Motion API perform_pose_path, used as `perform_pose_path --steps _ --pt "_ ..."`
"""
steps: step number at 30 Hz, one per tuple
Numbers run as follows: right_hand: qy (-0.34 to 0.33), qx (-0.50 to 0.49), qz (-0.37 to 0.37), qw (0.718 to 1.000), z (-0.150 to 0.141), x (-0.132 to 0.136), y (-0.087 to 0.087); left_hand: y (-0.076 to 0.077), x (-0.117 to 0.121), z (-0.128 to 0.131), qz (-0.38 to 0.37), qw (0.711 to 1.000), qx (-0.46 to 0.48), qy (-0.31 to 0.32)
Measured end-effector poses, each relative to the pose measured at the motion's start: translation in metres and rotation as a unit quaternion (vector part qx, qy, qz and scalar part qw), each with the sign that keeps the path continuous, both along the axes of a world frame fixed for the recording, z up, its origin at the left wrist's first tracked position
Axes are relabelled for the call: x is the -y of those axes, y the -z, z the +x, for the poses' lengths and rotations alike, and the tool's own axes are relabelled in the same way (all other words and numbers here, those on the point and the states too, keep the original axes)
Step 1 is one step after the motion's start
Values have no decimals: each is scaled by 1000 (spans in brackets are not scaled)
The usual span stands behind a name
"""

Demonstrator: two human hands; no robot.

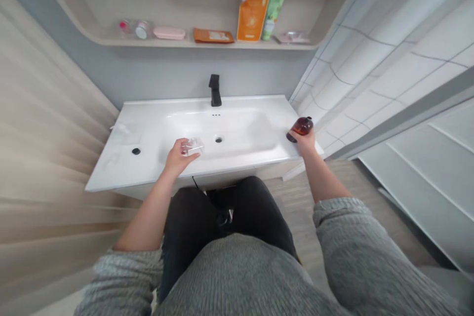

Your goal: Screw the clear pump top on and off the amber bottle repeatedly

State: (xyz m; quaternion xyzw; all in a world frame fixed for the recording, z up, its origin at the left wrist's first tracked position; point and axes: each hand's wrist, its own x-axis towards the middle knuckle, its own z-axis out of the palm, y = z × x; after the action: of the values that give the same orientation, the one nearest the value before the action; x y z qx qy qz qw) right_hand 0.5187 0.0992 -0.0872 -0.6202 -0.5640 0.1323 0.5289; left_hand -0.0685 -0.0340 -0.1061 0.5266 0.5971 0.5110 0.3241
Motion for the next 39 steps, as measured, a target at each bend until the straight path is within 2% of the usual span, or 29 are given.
perform_pose_path --steps 3,6,7,8,9,10,11,12,13,14,16,18,20,22,25,28,33,35,36,39 --pt "85 32 16 996 0 18 -2 0 0 1 6 1000 6 -4" --pt "243 71 88 964 -18 59 -1 -1 1 1 8 1000 -5 -5" --pt "266 65 103 956 -30 75 0 -2 1 1 7 1000 -12 -8" --pt "256 59 105 959 -46 90 1 -2 2 1 6 1000 -18 -10" --pt "213 54 95 971 -66 102 1 -3 2 1 5 1000 -22 -9" --pt "128 57 74 987 -89 111 1 -5 3 1 5 1000 -23 -8" --pt "10 69 45 997 -113 117 -1 -6 2 2 5 1000 -20 -6" --pt "-107 78 21 991 -138 119 -3 -8 2 4 7 1000 -11 -8" --pt "-206 78 1 976 -164 118 -6 -10 1 7 8 1000 1 -11" --pt "-274 64 -16 960 -188 113 -9 -12 0 12 10 1000 14 -18" --pt "-356 2 -61 933 -231 97 -15 -16 -5 24 16 998 50 -25" --pt "-415 -78 -115 899 -264 79 -18 -18 -11 40 27 995 91 3" --pt "-449 -143 -151 869 -287 63 -16 -17 -16 56 40 991 122 39" --pt "-460 -183 -174 851 -299 54 -9 -11 -21 67 51 987 143 44" --pt "-451 -201 -180 851 -303 52 4 -1 -25 72 51 986 154 37" --pt "-452 -197 -167 854 -301 55 8 5 -26 70 37 989 130 68" --pt "-456 -211 -169 848 -299 56 3 -5 -18 62 46 983 130 121" --pt "-451 -208 -167 852 -299 57 2 -12 -6 49 69 986 126 85" --pt "-450 -202 -165 854 -299 58 2 -15 2 38 83 989 115 38" --pt "-456 -181 -169 855 -299 60 4 -23 36 -18 120 975 61 -175"
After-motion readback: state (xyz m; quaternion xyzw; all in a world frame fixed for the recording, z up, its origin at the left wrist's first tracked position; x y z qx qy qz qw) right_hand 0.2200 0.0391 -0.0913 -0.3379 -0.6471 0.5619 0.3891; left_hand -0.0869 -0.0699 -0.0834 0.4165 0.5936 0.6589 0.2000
